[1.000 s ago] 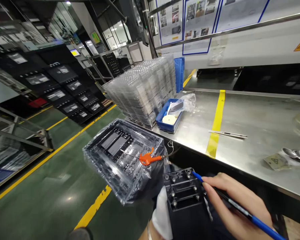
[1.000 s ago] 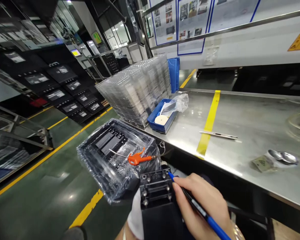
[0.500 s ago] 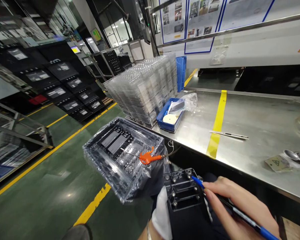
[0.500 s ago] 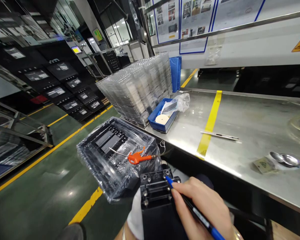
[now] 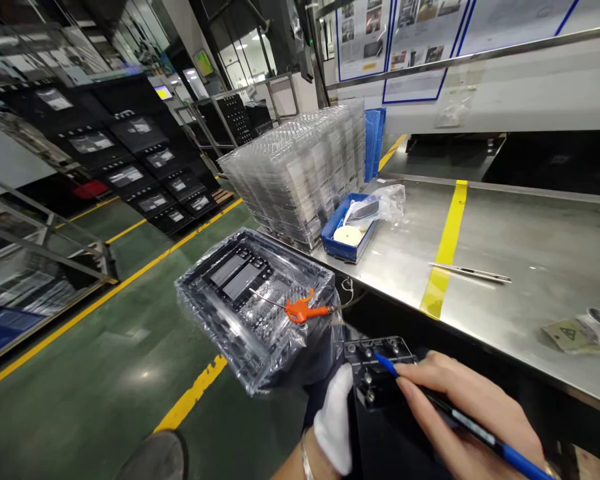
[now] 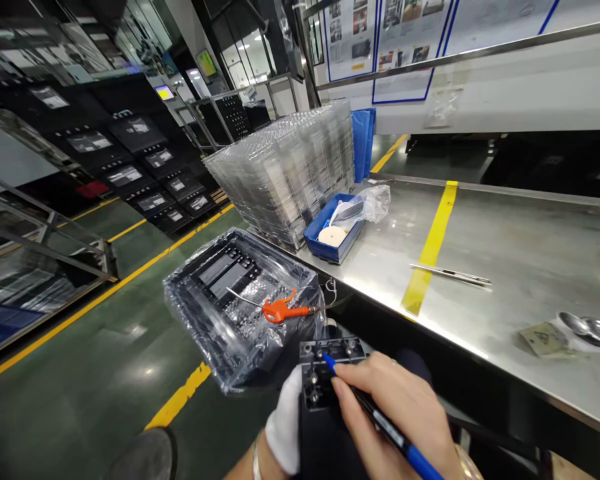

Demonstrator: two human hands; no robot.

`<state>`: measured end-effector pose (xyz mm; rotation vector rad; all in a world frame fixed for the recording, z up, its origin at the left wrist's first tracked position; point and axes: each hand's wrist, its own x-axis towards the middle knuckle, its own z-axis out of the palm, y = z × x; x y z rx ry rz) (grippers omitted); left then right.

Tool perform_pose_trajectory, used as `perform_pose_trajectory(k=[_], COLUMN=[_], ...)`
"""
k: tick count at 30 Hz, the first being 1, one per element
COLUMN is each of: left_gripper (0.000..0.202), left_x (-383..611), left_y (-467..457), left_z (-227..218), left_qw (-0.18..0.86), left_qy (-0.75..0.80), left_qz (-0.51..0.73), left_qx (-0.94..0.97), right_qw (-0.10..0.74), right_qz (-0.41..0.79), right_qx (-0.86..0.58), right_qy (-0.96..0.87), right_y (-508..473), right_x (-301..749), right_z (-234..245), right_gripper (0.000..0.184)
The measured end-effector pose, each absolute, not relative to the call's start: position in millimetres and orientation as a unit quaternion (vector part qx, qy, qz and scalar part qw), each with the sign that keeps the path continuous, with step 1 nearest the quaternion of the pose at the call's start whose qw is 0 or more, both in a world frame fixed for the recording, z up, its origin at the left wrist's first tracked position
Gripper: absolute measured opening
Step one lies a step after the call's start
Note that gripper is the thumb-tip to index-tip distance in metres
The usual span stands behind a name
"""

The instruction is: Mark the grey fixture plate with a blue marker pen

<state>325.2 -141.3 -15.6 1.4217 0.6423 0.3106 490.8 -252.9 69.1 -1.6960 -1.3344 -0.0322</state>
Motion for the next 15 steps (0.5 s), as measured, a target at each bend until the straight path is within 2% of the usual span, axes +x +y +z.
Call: perform_pose_trajectory(k=[4,8,12,15], left_gripper=[0.041,0.034,0.043,0.048], left_x=[327,330,343,338], left_y=[-139,-141,-143,-145], left_z=[-2,-13,-35,-36], left_qw=[0.708,0.778,0.816,0.832], left_qy=[0.276,0.323,0.325,0.322], left_qz=[0.125,0.14,0.14,0.144], left_qx=[0.638,0.52,0.457,0.428], right_qw=[0.466,0.463,0.476,0.474], right_qz=[0.003,0.007,0.052,0.042], right_qx=[-0.694,-0.696,-0.657,-0.648], right_qy=[-0.549,-0.549,-0.582,-0.594], right_y=[-250,-249,-238,-228], right_x=[488,489,490,488], right_z=[69,72,78,76], right_gripper=[0.015,0.015,0.021,0.021])
